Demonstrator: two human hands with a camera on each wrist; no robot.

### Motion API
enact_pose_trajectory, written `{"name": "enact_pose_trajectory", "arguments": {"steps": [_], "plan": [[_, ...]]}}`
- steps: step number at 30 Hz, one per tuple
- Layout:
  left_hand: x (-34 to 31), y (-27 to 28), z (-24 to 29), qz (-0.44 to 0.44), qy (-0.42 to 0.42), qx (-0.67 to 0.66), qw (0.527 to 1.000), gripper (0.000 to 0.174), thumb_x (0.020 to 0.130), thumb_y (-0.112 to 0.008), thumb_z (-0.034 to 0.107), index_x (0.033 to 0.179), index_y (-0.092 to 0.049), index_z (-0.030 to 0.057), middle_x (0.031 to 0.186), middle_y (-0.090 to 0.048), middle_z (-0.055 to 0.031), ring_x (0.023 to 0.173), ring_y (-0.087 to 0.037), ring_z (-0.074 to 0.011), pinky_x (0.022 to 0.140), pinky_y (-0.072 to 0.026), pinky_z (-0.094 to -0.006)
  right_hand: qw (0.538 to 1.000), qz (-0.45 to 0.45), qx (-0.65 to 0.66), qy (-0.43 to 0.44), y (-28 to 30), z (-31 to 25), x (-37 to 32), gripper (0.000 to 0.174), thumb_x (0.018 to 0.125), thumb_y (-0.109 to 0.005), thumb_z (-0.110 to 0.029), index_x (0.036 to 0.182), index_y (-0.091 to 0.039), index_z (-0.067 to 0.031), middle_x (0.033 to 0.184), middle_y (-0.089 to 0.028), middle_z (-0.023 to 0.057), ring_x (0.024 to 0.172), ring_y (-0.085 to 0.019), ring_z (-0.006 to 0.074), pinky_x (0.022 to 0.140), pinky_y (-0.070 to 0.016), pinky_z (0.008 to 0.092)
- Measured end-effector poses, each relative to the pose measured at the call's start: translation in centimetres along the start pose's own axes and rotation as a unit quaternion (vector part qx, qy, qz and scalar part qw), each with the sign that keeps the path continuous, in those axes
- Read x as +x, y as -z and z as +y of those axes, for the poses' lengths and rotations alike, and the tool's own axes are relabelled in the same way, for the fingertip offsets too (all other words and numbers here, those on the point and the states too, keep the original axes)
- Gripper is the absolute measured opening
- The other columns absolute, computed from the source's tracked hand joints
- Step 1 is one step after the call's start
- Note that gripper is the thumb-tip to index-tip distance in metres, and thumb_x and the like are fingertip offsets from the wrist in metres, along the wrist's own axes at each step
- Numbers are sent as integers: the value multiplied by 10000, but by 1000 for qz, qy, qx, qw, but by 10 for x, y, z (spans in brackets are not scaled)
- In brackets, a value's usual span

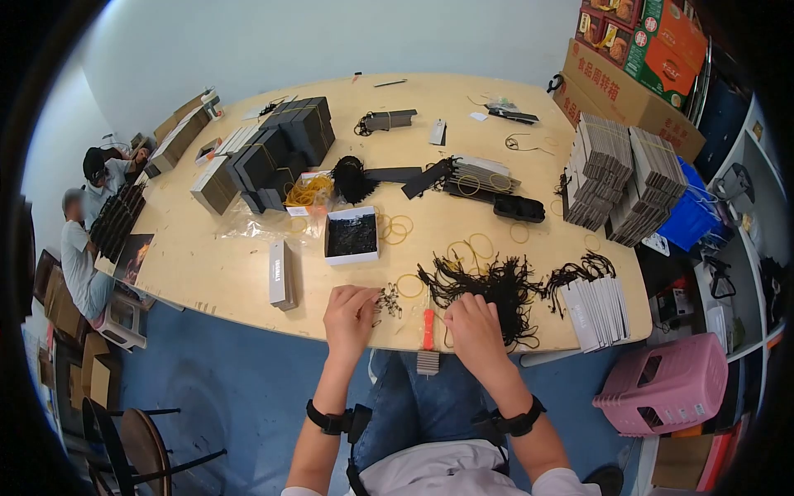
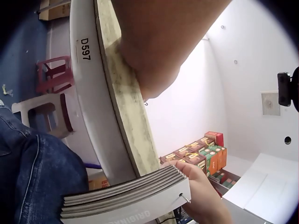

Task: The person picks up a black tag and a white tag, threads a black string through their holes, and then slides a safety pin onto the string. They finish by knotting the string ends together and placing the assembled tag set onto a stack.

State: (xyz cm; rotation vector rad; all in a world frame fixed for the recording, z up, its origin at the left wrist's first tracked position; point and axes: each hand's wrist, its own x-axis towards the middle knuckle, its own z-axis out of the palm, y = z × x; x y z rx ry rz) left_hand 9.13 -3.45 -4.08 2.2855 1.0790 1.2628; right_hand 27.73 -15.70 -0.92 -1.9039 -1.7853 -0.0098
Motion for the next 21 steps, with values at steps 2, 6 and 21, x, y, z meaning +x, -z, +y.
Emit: {"name": "enact_pose_trajectory", "arguments": {"steps": [2,6,21], "plan": [[2,2,3,29,-17,2,999,188,769,-654,-28,930,-707,54,848,-659,-81,835,-588,-256,717,-502,-336,1000,26,11,2,2,-7,4,74,836,-618,-84,841,-558,-40,833,-535,77,849,-516,272,769,-375,370],[0,0,-2,27,7,-14,1000,181,769,-655,-25,926,-706,50,864,-660,-94,854,-591,-266,717,-509,-333,988,103,113,19,0,-11,10,76,860,-603,-53,893,-539,-28,890,-567,77,845,-551,225,792,-405,356],[-45,27,58,-74,244,-314,915,89,854,-687,70,900,-689,-6,851,-700,-69,683,-626,-93,619,-510,-233,786,-33,602,-134,4,-49,-14,131,927,-555,-18,1037,-487,-42,906,-539,6,810,-516,36,669,-410,186]]}}
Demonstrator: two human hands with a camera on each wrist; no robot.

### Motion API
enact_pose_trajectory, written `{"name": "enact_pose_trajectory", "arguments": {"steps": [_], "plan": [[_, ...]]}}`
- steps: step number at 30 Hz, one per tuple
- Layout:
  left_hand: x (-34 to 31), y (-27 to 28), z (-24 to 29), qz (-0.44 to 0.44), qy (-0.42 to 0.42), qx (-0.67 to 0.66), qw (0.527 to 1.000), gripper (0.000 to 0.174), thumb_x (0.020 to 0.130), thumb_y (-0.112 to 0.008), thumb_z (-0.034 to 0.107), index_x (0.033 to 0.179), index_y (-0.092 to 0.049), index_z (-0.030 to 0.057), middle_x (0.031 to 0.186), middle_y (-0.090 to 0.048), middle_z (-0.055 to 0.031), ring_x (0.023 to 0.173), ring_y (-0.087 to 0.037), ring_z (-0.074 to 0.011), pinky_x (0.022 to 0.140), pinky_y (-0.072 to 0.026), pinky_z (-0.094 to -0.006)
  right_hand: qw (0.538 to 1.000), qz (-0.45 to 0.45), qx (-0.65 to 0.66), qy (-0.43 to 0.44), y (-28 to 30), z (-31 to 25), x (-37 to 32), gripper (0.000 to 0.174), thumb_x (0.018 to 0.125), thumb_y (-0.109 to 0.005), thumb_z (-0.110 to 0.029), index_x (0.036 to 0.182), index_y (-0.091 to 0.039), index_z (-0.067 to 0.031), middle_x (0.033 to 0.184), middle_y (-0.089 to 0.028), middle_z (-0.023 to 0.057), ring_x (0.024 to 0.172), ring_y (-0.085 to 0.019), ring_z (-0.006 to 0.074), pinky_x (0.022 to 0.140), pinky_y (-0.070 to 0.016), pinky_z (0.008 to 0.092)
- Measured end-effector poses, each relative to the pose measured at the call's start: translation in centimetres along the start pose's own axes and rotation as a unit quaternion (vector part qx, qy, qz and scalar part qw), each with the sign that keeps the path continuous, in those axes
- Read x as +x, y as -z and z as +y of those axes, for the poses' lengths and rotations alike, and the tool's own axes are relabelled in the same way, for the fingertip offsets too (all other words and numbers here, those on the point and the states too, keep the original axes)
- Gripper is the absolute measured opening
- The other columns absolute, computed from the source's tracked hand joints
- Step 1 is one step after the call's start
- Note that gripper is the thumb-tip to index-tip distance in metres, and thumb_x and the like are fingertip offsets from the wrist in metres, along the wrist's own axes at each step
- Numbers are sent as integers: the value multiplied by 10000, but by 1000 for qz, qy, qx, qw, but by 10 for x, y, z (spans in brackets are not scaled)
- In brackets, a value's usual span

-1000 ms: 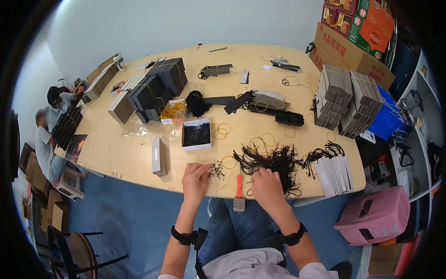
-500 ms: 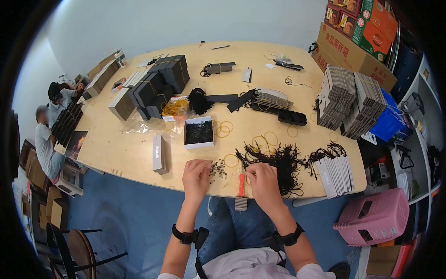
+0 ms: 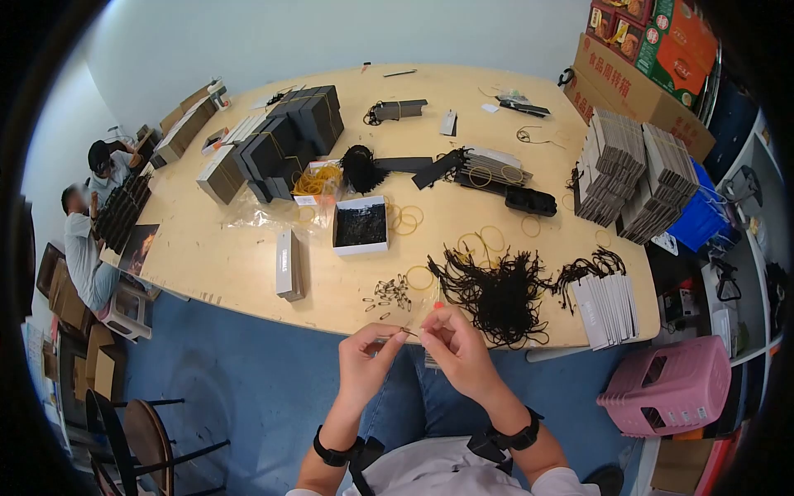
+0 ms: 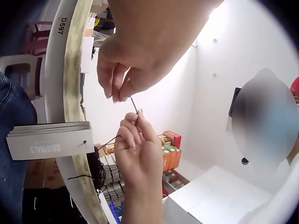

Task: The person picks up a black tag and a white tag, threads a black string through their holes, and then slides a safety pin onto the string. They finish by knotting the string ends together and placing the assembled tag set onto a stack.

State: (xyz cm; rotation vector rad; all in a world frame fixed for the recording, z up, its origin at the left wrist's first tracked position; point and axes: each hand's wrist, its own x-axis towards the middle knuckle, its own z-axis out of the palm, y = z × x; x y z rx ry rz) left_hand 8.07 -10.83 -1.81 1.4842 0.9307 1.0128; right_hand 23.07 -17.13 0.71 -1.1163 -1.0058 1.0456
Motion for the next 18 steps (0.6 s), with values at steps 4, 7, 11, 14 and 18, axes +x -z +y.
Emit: {"name": "enact_pose_trajectory", "arguments": {"steps": [4,7,11,14,18], "plan": [[-7,-3,5,-17,-1,33,999,99,878,-646,40,959,-680,-6,884,-697,-92,690,-643,-120,634,-526,-248,1000,4,-18,-6,0,-4,-5,139,922,-560,-12,1043,-497,-39,881,-545,0,777,-515,30,648,-413,185],[-10,-6,4,-22,-3,19,1000,112,910,-613,50,976,-674,-16,889,-697,-56,751,-627,-73,633,-538,-236,1000,14,-18,-21,-1,-4,-8,143,916,-564,-2,1042,-505,-34,863,-552,-3,751,-511,21,622,-412,179],[-11,-5,6,-26,12,45,999,112,919,-602,55,972,-667,-18,884,-697,-64,769,-644,-91,641,-544,-241,999,22,-28,-7,-2,-2,-8,142,910,-567,12,1029,-502,-28,850,-553,-5,728,-502,11,596,-403,168],[-11,-7,4,-27,10,81,996,110,922,-600,64,951,-654,-27,871,-699,-78,765,-654,-103,644,-545,-247,999,27,-28,-2,-2,5,-7,138,906,-569,19,1016,-498,-26,824,-552,-10,699,-496,6,576,-394,163],[-12,-10,5,-21,2,102,995,104,922,-600,65,937,-641,-30,850,-700,-89,753,-661,-115,650,-546,-255,997,44,-60,8,-5,8,-8,136,898,-573,30,994,-495,-26,774,-551,-20,657,-490,1,541,-380,156]]}}
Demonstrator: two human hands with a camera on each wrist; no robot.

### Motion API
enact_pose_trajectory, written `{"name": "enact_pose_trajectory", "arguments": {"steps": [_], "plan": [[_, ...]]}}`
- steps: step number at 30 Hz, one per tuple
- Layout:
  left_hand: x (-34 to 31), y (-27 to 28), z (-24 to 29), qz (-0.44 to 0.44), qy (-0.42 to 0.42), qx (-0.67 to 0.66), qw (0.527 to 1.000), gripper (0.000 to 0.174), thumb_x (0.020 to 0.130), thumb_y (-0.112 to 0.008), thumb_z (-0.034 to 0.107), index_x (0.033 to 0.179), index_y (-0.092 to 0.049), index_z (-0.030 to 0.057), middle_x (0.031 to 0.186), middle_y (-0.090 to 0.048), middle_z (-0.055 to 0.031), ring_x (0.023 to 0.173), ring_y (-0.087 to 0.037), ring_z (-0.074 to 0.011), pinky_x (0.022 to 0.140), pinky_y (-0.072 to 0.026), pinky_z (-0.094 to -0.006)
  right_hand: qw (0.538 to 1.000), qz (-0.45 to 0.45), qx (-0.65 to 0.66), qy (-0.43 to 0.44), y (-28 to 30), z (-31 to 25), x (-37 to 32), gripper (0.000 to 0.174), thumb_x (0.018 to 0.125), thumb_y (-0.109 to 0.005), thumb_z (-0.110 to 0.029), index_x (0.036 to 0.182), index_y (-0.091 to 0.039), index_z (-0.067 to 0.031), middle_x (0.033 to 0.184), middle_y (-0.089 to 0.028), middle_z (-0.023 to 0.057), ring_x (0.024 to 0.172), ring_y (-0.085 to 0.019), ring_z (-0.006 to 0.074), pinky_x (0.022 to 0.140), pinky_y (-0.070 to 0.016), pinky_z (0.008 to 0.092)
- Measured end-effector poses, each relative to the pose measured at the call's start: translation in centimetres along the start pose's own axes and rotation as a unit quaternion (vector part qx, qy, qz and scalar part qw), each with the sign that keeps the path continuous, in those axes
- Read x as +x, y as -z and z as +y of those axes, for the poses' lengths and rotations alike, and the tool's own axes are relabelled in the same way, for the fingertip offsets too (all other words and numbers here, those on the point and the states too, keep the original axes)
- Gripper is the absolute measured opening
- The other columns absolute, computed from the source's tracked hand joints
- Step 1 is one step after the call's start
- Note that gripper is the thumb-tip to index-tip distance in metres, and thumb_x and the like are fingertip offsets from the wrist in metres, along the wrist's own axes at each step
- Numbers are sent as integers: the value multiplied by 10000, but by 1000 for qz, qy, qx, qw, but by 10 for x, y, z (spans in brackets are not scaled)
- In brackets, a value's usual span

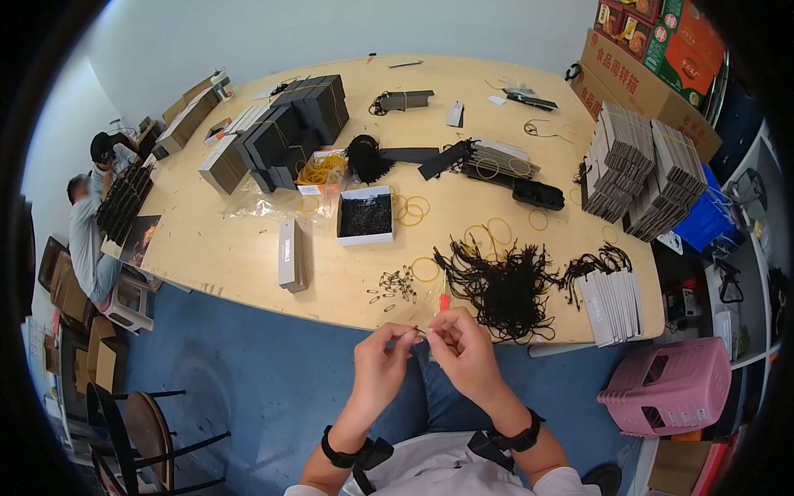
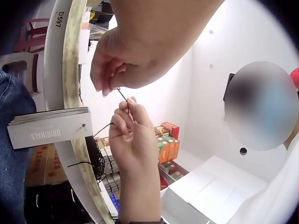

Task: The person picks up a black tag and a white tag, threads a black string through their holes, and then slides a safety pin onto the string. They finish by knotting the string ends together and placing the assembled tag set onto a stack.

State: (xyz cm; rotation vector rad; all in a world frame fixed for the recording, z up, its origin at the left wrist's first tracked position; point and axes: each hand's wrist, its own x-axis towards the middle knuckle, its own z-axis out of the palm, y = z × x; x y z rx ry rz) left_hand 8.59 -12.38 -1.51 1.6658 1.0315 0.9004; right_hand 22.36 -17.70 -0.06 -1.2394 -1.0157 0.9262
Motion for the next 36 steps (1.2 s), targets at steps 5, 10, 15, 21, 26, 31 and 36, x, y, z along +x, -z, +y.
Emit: {"name": "enact_pose_trajectory", "arguments": {"steps": [5,10,15,21,26,31,36], "plan": [[-1,1,6,4,-4,3,1000,98,916,-605,59,934,-639,-32,838,-698,-101,758,-664,-123,660,-539,-255,999,4,-42,21,-1,7,-1,139,889,-587,34,981,-500,-24,742,-551,-19,634,-487,-2,527,-372,153],[-4,0,5,7,-17,3,1000,74,905,-600,28,926,-638,-33,853,-695,-111,784,-667,-127,667,-535,-257,998,10,-48,42,-2,10,0,130,894,-593,20,992,-517,-18,754,-567,-10,632,-501,5,527,-381,155],[-8,0,4,-6,-48,20,999,69,898,-606,15,935,-642,-31,852,-694,-105,775,-660,-118,669,-536,-254,998,-40,41,-14,3,12,3,101,916,-593,-28,1006,-550,-12,817,-583,0,716,-540,18,593,-420,172],[-11,-6,5,-41,35,-139,989,99,911,-619,61,971,-638,-15,918,-669,-58,836,-618,-97,682,-528,-241,977,-66,163,-123,17,14,0,79,933,-589,-74,988,-552,-31,858,-560,-24,708,-489,5,571,-372,171],[-13,-17,-7,-50,60,-292,953,142,924,-613,88,1027,-609,-10,989,-630,-57,900,-578,-93,702,-515,-238,979,-51,167,-109,14,9,-3,76,941,-578,-85,989,-544,-37,823,-536,-38,657,-446,-1,526,-339,166],[-20,-25,7,10,63,-388,920,135,919,-609,60,1038,-598,-3,983,-634,-71,880,-582,-108,736,-506,-258,978,-25,186,-97,15,14,-4,74,951,-560,-94,990,-527,-41,770,-513,-31,569,-411,14,486,-320,178],[-29,-38,10,65,54,-403,911,149,898,-628,37,1038,-606,-10,977,-637,-75,899,-589,-122,757,-489,-256,963,-14,254,-90,11,16,-5,71,955,-555,-99,983,-521,-43,741,-514,-14,543,-414,31,478,-328,183]]}}
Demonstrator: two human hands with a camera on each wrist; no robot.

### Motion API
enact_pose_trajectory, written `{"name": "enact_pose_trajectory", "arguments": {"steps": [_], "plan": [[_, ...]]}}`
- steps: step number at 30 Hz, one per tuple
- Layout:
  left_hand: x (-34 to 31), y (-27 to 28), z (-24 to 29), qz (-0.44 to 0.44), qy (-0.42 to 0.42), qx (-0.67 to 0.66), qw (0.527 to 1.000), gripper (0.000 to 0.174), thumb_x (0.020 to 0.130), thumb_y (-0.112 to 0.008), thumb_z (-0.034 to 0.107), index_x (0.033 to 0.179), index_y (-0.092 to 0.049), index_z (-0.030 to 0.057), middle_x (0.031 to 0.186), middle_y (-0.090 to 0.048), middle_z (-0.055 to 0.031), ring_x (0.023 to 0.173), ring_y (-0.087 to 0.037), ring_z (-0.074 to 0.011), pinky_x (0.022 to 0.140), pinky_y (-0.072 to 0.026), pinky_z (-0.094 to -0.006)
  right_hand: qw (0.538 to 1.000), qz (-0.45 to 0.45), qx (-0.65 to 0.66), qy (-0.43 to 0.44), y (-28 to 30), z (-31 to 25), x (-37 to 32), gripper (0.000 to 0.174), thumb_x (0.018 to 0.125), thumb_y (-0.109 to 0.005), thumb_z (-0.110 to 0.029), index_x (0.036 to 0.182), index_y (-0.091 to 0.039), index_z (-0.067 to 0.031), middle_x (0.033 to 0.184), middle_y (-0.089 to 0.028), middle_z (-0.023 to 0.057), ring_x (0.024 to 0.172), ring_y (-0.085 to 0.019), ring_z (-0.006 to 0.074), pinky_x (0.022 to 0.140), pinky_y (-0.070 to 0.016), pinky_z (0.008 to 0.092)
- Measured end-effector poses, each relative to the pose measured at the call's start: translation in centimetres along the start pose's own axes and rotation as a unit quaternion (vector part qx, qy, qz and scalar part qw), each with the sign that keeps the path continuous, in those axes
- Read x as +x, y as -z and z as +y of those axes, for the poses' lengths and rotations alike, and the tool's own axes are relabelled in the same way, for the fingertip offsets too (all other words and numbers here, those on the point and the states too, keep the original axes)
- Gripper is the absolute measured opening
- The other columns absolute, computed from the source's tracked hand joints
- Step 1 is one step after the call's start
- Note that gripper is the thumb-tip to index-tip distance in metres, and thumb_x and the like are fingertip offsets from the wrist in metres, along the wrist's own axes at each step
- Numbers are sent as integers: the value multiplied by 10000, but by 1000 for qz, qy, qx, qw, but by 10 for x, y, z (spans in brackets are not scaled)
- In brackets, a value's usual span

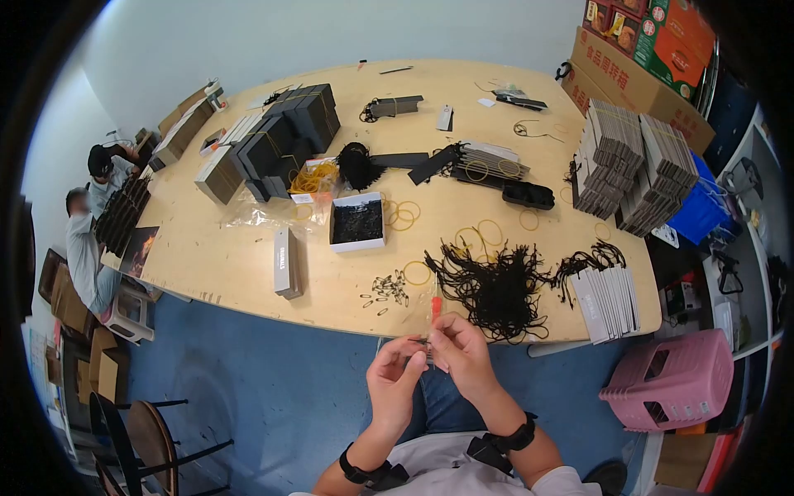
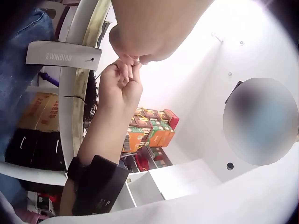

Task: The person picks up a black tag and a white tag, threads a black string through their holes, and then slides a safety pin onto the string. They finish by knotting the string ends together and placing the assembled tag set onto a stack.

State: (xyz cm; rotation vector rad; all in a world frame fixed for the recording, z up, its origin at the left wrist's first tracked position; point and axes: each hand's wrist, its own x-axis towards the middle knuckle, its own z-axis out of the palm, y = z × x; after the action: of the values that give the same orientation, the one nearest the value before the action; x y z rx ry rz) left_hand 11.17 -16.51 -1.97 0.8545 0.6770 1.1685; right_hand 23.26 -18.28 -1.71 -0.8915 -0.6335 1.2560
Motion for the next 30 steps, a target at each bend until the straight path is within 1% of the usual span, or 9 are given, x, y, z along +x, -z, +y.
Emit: {"name": "enact_pose_trajectory", "arguments": {"steps": [6,11,13,17,19,23,25,28,30], "plan": [[-1,5,-11,4,-24,25,999,135,879,-632,-17,1013,-624,-3,1007,-621,-70,924,-573,-122,799,-469,-251,999,-18,45,-23,-2,6,-7,65,952,-548,-79,999,-529,-39,774,-545,7,558,-444,45,495,-359,192],[15,1,-1,73,-71,45,994,60,890,-647,55,887,-624,0,872,-646,-57,718,-575,-105,685,-469,-237,999,-9,-28,12,4,-13,-7,102,917,-587,-44,1013,-570,-16,824,-584,31,628,-530,74,558,-433,207],[34,8,8,107,-113,72,985,111,903,-647,102,898,-616,-5,853,-640,-55,716,-584,-107,689,-485,-236,967,-82,-235,46,30,-43,3,71,879,-623,-16,944,-627,11,823,-612,45,679,-582,103,614,-476,228],[47,28,26,147,-146,73,976,54,880,-656,28,906,-628,-9,871,-644,-62,753,-593,-104,707,-473,-222,979,-87,-181,37,82,-73,-3,80,856,-624,9,924,-657,37,801,-661,95,722,-637,155,685,-503,269],[48,34,30,157,-163,74,971,59,877,-662,33,910,-640,-11,876,-649,-63,760,-597,-105,714,-474,-219,966,-213,-68,127,84,-82,-2,118,899,-573,-25,932,-650,59,906,-689,165,766,-668,209,740,-511,307],[30,43,30,129,-153,142,969,50,859,-672,12,896,-671,-23,876,-668,-64,795,-606,-105,734,-472,-216,987,-112,-110,21,38,-93,-22,147,919,-552,-37,950,-637,79,864,-695,206,865,-685,260,807,-515,341],[10,39,33,15,-83,173,981,64,845,-672,-17,909,-675,-23,895,-673,-79,815,-607,-114,743,-476,-224,982,-78,-169,5,15,-89,-21,107,888,-609,-22,932,-647,67,850,-702,164,843,-687,207,759,-527,291],[-18,29,28,-53,-27,99,993,78,834,-667,-37,910,-681,-26,922,-679,-117,878,-630,-161,797,-492,-270,890,-45,-437,119,-3,-74,-17,66,827,-691,-48,869,-669,-2,792,-686,51,594,-590,78,534,-461,217],[-28,27,24,-83,21,30,996,64,845,-670,-7,905,-681,-23,927,-677,-129,983,-645,-236,895,-494,-352,879,-38,-455,142,-13,-66,-17,64,820,-699,-51,861,-669,-14,750,-667,50,564,-568,83,515,-443,222]]}}
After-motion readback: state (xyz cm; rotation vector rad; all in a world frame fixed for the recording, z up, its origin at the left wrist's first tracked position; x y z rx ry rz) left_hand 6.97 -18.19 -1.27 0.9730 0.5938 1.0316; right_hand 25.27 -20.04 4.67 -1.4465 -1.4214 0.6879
